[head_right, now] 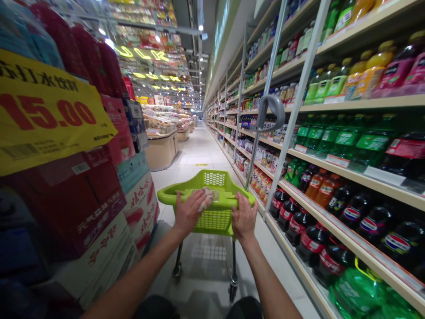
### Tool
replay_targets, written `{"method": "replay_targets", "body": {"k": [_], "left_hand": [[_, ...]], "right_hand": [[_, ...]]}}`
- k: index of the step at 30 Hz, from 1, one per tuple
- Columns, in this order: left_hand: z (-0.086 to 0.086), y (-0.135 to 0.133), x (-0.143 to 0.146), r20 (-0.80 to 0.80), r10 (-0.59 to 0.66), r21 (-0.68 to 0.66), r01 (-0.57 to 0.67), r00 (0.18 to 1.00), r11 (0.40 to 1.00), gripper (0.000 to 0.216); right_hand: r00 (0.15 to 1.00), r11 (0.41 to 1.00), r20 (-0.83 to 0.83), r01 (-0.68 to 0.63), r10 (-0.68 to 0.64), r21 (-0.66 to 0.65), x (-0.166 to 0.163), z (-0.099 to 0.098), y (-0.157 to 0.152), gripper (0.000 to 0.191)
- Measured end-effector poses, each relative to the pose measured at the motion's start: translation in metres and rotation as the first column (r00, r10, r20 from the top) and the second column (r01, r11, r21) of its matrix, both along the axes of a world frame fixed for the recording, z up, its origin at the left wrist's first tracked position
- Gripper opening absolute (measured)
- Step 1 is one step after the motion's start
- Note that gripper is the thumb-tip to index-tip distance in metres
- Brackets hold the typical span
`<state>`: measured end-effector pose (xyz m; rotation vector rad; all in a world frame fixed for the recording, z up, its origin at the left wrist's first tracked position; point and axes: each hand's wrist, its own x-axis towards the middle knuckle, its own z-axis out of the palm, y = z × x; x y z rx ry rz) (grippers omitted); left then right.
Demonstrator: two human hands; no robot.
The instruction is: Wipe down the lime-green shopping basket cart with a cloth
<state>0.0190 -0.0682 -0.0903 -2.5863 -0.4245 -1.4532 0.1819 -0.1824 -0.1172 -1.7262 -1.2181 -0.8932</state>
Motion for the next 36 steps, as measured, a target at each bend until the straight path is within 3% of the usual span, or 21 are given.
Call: {"method": "replay_targets", "body": {"k": [2, 4, 8, 11, 16, 18, 21, 23, 26, 28, 30, 32, 36], "left_hand": [[0.001, 0.016, -0.023, 0.063, 0.130, -0.083, -0.124, 0.990, 0.989, 0.030], [0.005, 0.016, -0.026, 0.065, 0.176, -0.159, -0.164, 0.982, 0.974, 0.030], [0.021, -0.016, 0.014, -0.085, -0.014, -0.214, -0.005, 0.996, 0.977, 0.030], [0.035, -0.023, 0.029, -0.123, -0.048, -0.280, 0.012, 0.991, 0.960, 0.025], [0.041, 0.002, -0.001, -0.069, 0.162, -0.444, -0.176, 0.984, 0.878, 0.022], [0.038, -0.002, -0.001, -0.042, 0.169, -0.414, -0.171, 0.985, 0.894, 0.024], [0.030, -0.019, 0.013, -0.088, 0.002, -0.264, -0.025, 0.996, 0.964, 0.030], [0.023, -0.019, 0.010, -0.122, -0.046, -0.200, 0.021, 0.991, 0.980, 0.032], [0.012, 0.015, -0.027, -0.047, 0.093, -0.187, -0.100, 0.995, 0.977, 0.031], [0.005, 0.044, -0.059, 0.085, 0.282, -0.228, -0.257, 0.956, 0.939, 0.029], [0.001, 0.058, -0.075, 0.168, 0.393, -0.274, -0.340, 0.904, 0.899, 0.030], [0.000, 0.050, -0.070, 0.155, 0.348, -0.255, -0.303, 0.925, 0.918, 0.031], [0.003, 0.016, -0.035, 0.035, 0.095, -0.161, -0.088, 0.995, 0.983, 0.033]], "right_hand": [[1.000, 1.000, -0.017, 0.010, -0.010, 0.026, -0.003, 0.000, 0.001, 0.045], [0.998, 0.999, -0.047, 0.033, -0.031, 0.038, -0.007, 0.001, 0.004, 0.045], [0.999, 0.999, -0.029, 0.031, -0.030, 0.030, -0.006, -0.002, 0.007, 0.046], [0.999, 0.999, 0.035, 0.034, -0.035, 0.005, 0.003, -0.005, 0.003, 0.044], [0.999, 0.999, 0.039, 0.028, -0.027, -0.015, 0.004, -0.005, 0.001, 0.043], [0.999, 0.999, 0.002, 0.039, -0.039, 0.005, -0.001, -0.005, 0.004, 0.043], [0.998, 0.998, -0.005, 0.056, -0.056, 0.033, -0.004, -0.006, 0.006, 0.042], [0.998, 0.999, 0.035, 0.045, -0.046, 0.011, -0.002, -0.007, 0.004, 0.042], [0.997, 1.000, 0.074, 0.008, -0.006, -0.024, 0.001, -0.007, -0.001, 0.041], [0.998, 1.000, 0.059, -0.006, 0.006, -0.005, -0.002, -0.006, -0.002, 0.040], [0.999, 0.999, 0.035, 0.004, -0.005, 0.035, -0.007, -0.005, 0.000, 0.039], [0.999, 0.997, 0.015, 0.028, -0.029, 0.068, -0.011, -0.005, 0.004, 0.039], [0.999, 0.998, 0.030, 0.035, -0.036, 0.054, -0.007, -0.007, 0.005, 0.041]]}}
